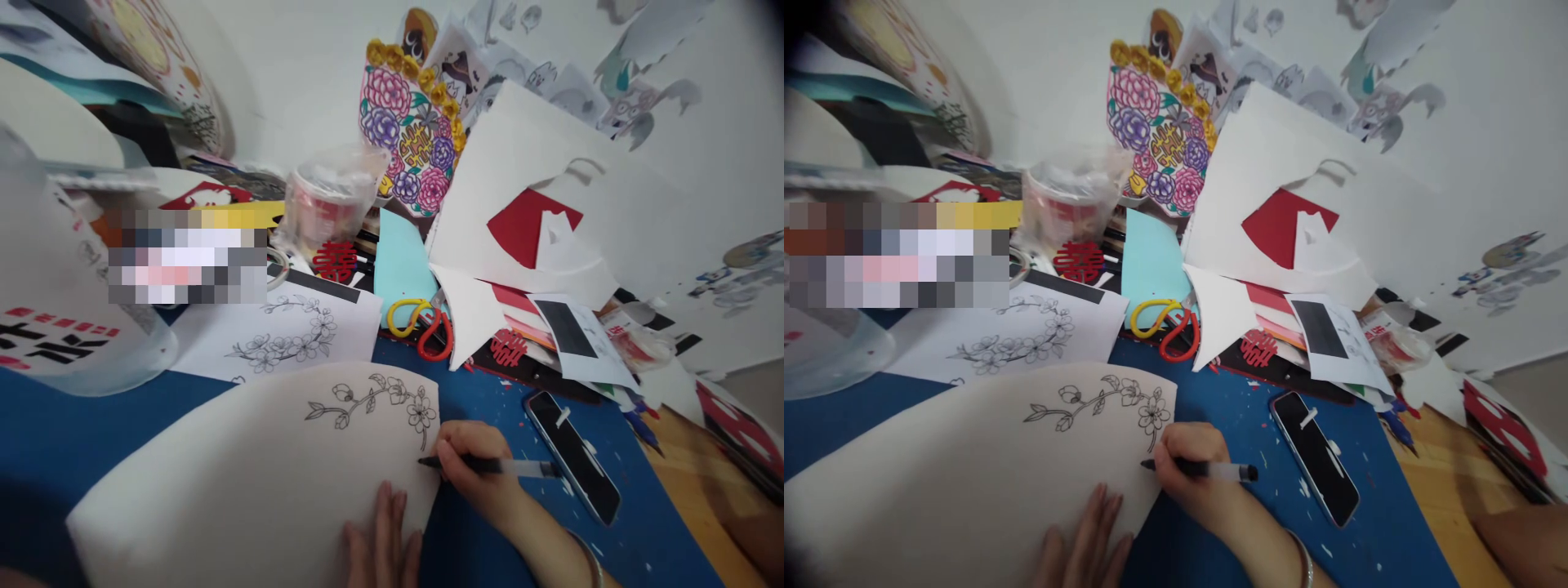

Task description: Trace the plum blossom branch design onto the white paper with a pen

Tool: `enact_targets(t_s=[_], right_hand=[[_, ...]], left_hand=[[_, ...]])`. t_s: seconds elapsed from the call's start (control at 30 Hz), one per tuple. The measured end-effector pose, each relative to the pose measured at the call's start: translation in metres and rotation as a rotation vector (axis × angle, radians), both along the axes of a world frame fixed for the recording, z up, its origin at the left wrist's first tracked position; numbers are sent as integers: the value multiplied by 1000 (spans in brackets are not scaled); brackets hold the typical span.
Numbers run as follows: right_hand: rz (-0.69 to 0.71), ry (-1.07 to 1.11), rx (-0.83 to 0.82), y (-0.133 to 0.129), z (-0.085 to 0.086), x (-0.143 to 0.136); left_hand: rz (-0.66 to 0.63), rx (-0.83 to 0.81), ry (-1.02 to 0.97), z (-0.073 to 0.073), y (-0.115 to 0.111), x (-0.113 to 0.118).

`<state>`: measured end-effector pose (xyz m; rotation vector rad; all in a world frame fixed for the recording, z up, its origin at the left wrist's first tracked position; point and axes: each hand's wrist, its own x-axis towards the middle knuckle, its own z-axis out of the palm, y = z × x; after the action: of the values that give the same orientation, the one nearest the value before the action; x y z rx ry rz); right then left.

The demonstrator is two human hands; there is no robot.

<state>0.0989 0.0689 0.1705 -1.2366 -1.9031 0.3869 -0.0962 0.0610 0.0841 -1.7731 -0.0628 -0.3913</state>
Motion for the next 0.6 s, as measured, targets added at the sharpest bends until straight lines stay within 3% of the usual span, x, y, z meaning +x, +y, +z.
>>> enact_targets(t_s=[0.07, 0.13, 0.3, 0.47, 0.53, 0.6], right_hand=[[-8, -10, -24, 0, -1, 1], [-18, -6, -45, -1, -1, 2], [-26, 17, -62, -2, -2, 2], [-39, -8, -17, -2, -1, 1], [-36, -14, -1, -2, -1, 0], [-29, -14, 13, -2, -1, -1]], left_hand=[[-46, 225, 72, -4, 8, -2], [-55, 304, 107, -6, 13, -4], [-150, 224, 123, -9, 18, -2], [-219, 172, -90, -7, 25, 4], [-153, 362, -123, -6, 24, 6], [9, 579, -90, -5, 18, 6]])
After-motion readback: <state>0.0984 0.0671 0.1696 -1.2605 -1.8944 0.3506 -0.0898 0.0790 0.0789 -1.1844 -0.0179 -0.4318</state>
